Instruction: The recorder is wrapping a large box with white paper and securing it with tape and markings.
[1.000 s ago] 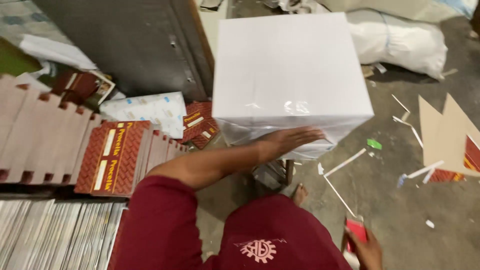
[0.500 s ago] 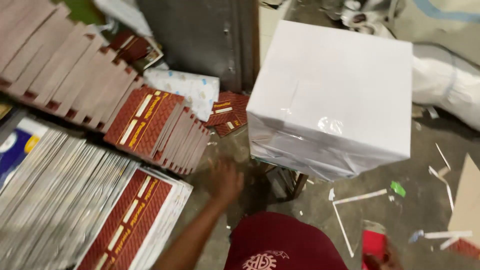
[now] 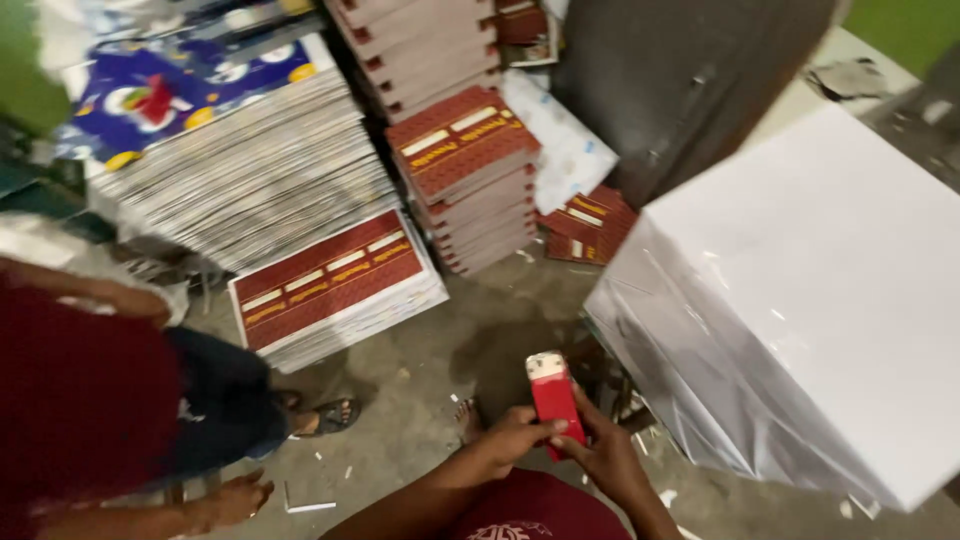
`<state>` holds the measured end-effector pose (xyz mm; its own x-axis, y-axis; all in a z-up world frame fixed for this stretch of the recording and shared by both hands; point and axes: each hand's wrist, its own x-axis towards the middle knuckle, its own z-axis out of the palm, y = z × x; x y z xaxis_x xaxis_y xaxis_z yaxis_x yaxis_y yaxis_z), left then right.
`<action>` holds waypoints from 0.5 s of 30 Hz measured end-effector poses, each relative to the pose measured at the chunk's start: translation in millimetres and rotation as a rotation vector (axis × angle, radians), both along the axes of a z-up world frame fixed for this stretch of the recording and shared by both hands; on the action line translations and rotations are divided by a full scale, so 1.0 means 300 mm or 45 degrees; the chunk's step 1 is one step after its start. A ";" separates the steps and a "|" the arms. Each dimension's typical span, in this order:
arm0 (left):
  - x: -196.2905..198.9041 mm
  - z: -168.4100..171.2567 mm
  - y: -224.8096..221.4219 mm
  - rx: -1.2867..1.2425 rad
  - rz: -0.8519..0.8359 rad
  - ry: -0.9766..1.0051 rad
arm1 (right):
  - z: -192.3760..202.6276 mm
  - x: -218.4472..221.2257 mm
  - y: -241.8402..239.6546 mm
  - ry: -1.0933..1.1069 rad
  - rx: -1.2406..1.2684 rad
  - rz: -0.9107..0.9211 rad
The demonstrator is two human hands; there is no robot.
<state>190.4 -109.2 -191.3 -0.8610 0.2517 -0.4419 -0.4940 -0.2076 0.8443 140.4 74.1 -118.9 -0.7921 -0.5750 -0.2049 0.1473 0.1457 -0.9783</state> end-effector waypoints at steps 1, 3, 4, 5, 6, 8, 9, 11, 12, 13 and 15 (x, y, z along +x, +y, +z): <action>0.007 -0.012 -0.031 0.199 0.155 -0.045 | 0.024 -0.015 -0.045 0.026 0.322 0.030; 0.002 -0.006 -0.100 0.400 0.311 -0.086 | 0.013 -0.048 -0.105 0.057 0.645 0.061; -0.007 0.005 -0.121 0.377 0.443 -0.104 | -0.028 -0.066 -0.103 0.441 0.503 0.046; -0.019 0.014 -0.147 0.354 0.576 -0.122 | -0.072 -0.087 -0.108 0.821 0.349 0.035; -0.050 0.020 -0.194 0.354 0.589 -0.124 | -0.113 -0.124 -0.106 0.819 0.346 0.048; -0.101 0.023 -0.286 0.297 0.733 -0.060 | -0.205 -0.186 -0.100 0.180 0.528 -0.253; -0.127 -0.005 -0.319 0.299 0.742 -0.074 | -0.388 -0.212 -0.035 0.168 0.535 -0.242; -0.193 -0.052 -0.409 0.194 0.708 -0.001 | -0.750 -0.246 0.117 -0.380 0.994 -0.165; -0.209 -0.066 -0.430 0.199 0.704 -0.019 | -0.878 -0.203 0.203 -0.395 1.004 -0.164; -0.225 -0.080 -0.449 0.126 0.666 0.004 | -1.005 -0.136 0.287 -0.429 0.992 -0.148; -0.286 -0.090 -0.533 0.041 0.620 0.037 | -1.106 -0.026 0.345 -0.479 0.942 -0.123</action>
<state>104.6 -269.1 -218.3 -0.8941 -0.1704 -0.4142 -0.3089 -0.4351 0.8457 132.7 177.6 -450.6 -0.6342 -0.1214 -0.7636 0.4899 0.7010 -0.5183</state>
